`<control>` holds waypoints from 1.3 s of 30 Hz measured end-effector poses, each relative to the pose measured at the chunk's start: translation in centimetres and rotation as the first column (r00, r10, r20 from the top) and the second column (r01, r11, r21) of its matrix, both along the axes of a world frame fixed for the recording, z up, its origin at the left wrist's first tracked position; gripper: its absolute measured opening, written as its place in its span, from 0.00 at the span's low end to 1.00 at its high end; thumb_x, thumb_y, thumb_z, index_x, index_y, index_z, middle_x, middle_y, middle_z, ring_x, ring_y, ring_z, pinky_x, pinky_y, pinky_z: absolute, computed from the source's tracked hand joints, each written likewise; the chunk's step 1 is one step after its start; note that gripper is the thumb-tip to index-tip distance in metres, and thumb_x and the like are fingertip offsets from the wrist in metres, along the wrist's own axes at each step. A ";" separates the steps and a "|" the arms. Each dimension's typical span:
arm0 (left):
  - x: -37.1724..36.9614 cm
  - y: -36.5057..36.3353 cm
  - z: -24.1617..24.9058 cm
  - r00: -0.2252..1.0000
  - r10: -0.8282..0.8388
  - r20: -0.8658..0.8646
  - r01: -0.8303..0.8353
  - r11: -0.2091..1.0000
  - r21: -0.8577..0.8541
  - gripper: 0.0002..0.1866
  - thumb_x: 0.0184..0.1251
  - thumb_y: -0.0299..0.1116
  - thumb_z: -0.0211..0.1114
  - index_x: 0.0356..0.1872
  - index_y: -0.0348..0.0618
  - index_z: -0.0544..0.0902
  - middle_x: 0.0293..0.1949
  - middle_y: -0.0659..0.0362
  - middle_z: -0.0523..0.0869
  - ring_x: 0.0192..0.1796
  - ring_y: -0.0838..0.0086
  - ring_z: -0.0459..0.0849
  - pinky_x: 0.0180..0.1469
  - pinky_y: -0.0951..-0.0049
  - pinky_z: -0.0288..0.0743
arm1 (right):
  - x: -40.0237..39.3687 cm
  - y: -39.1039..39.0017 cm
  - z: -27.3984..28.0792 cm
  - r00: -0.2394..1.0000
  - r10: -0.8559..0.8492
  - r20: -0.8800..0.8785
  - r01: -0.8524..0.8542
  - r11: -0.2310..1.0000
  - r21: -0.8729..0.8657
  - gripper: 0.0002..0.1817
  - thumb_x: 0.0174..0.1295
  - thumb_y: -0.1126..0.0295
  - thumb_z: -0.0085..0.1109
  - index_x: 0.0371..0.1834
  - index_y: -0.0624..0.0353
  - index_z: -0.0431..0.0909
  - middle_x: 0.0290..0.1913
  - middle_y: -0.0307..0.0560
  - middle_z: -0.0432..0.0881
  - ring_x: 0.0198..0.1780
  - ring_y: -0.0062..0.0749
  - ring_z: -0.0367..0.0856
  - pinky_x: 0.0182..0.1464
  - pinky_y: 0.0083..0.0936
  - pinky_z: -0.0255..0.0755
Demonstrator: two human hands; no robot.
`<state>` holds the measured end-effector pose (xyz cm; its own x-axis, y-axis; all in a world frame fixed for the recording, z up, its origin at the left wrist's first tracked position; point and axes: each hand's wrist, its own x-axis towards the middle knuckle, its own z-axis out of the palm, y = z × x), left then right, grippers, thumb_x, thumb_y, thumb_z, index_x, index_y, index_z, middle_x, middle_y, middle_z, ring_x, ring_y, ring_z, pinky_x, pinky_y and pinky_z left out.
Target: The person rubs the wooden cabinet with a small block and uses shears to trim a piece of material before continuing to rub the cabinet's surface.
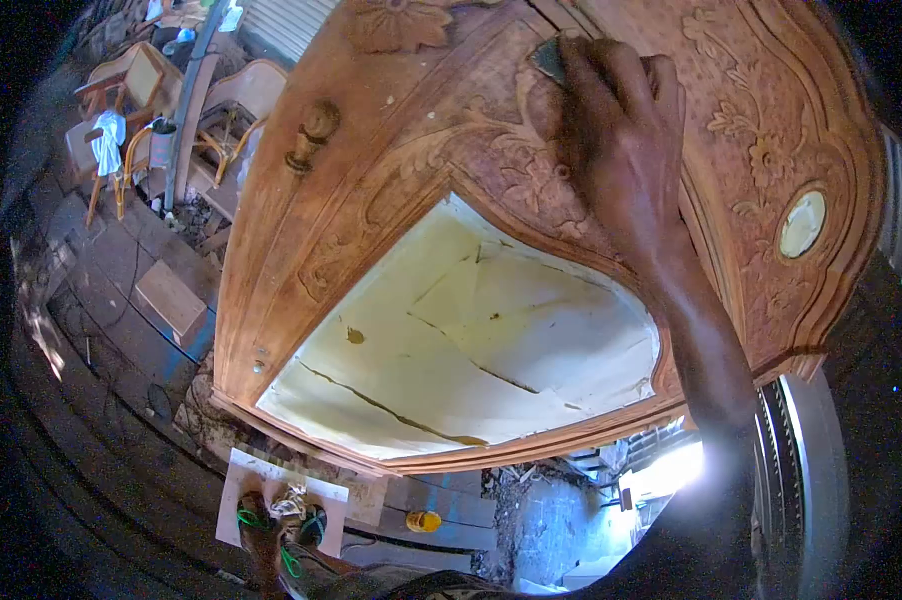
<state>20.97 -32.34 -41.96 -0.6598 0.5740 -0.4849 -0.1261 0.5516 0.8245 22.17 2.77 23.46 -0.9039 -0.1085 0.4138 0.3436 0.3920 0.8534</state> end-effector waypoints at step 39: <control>0.3 -0.1 -1.1 0.955 -0.168 -0.243 0.148 0.984 -0.098 0.50 0.38 0.45 0.77 0.69 0.44 0.69 0.55 0.46 0.82 0.53 0.59 0.83 0.57 0.65 0.76 | 0.3 0.7 0.1 0.998 0.025 -0.064 -0.022 0.998 0.056 0.21 0.49 0.72 0.67 0.51 0.58 0.82 0.48 0.49 0.79 0.48 0.50 0.74 0.48 0.43 0.70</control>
<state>21.29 -32.48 -43.06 -0.6696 0.6474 -0.3640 0.1717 0.6118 0.7722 22.47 3.51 23.55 -0.8723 -0.1536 0.4642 0.3902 0.3536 0.8501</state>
